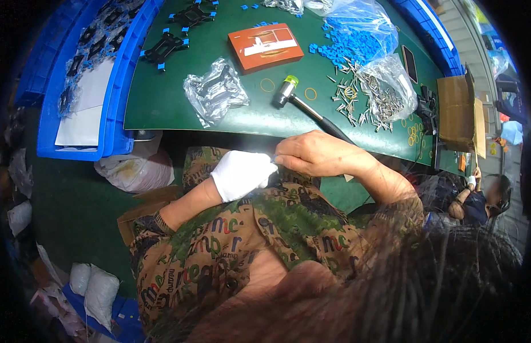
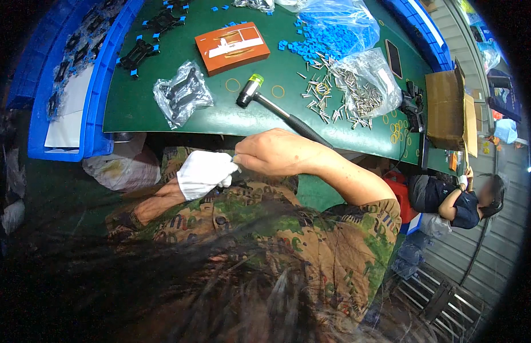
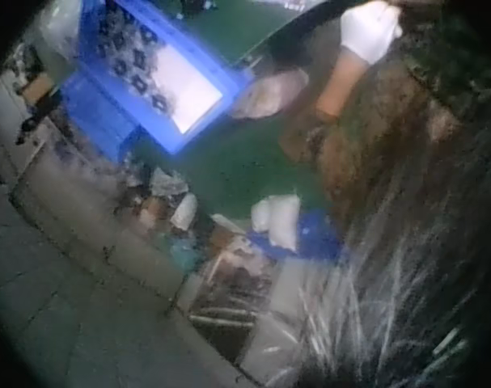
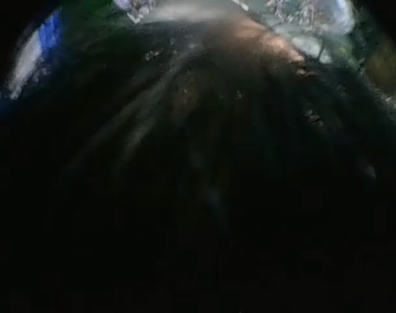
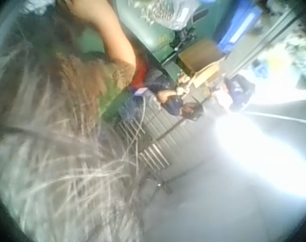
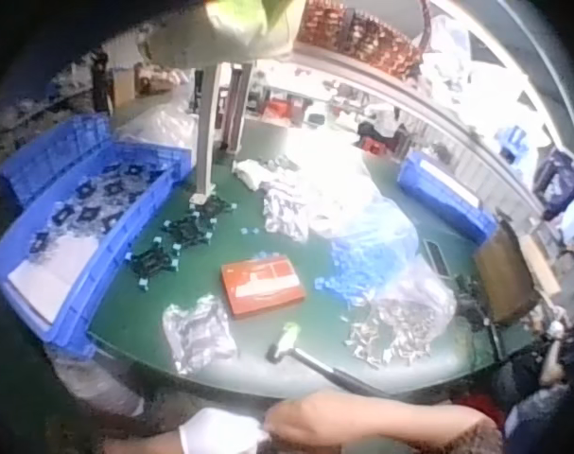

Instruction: The person assembles small black plastic components by inserting metal pins and blue plastic caps. They use a hammer to secure the pins into the plastic parts and place the finished assemblies into a blue bin.

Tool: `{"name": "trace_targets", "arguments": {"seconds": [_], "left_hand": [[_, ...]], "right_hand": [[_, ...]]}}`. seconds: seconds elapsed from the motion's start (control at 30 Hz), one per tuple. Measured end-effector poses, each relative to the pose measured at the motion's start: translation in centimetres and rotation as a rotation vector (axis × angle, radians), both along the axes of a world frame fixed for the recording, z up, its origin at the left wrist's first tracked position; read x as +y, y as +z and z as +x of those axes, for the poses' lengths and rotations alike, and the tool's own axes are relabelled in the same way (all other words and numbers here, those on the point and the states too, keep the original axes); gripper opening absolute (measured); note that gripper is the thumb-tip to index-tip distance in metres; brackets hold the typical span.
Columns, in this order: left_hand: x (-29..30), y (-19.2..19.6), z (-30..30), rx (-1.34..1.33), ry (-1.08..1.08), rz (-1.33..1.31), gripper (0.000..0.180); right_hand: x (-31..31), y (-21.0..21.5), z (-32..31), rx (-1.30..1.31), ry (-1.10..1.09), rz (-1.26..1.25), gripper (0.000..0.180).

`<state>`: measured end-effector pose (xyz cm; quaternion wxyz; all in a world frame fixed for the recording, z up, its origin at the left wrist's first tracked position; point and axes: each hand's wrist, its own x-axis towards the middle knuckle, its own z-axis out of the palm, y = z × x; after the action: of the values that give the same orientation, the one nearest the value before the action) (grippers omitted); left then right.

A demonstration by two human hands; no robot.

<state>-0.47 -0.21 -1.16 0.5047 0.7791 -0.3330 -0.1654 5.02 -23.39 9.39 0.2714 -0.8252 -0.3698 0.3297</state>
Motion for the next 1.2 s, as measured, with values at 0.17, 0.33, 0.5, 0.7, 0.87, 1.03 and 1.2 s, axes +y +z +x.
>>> {"name": "trace_targets", "arguments": {"seconds": [0.17,0.33,0.5,0.7,0.87,1.03,1.2], "left_hand": [[0.0,0.3,0.1,0.093,-0.011,0.033,0.013],[0.0,-0.8,-0.3,0.073,-0.018,-0.008,0.01],[-0.2,-0.2,-0.3,-0.127,-0.044,0.083,0.009],[-0.3,-0.7,-0.3,0.527,0.017,-0.002,0.016],[1.0,-0.1,0.1,0.908,-0.004,-0.354,0.027],[3.0,1.3,1.7,0.819,-0.052,-0.353,0.034],[5.4,1.0,2.9,0.902,0.007,-0.779,0.053]], "right_hand": [[-0.1,0.0,0.3,-0.004,0.041,-0.069,0.028],[-0.1,-0.1,0.3,0.008,0.06,-0.056,0.028],[-0.1,-0.9,-0.6,-0.017,0.056,-0.013,0.033],[-0.3,-1.7,-0.2,0.193,0.047,-0.022,0.038],[-0.3,-3.9,0.8,0.873,-0.058,0.076,0.046],[-0.3,-2.8,1.1,0.273,-0.063,0.149,0.028],[-7.8,-2.4,6.6,-0.718,-0.355,0.089,0.02]]}}
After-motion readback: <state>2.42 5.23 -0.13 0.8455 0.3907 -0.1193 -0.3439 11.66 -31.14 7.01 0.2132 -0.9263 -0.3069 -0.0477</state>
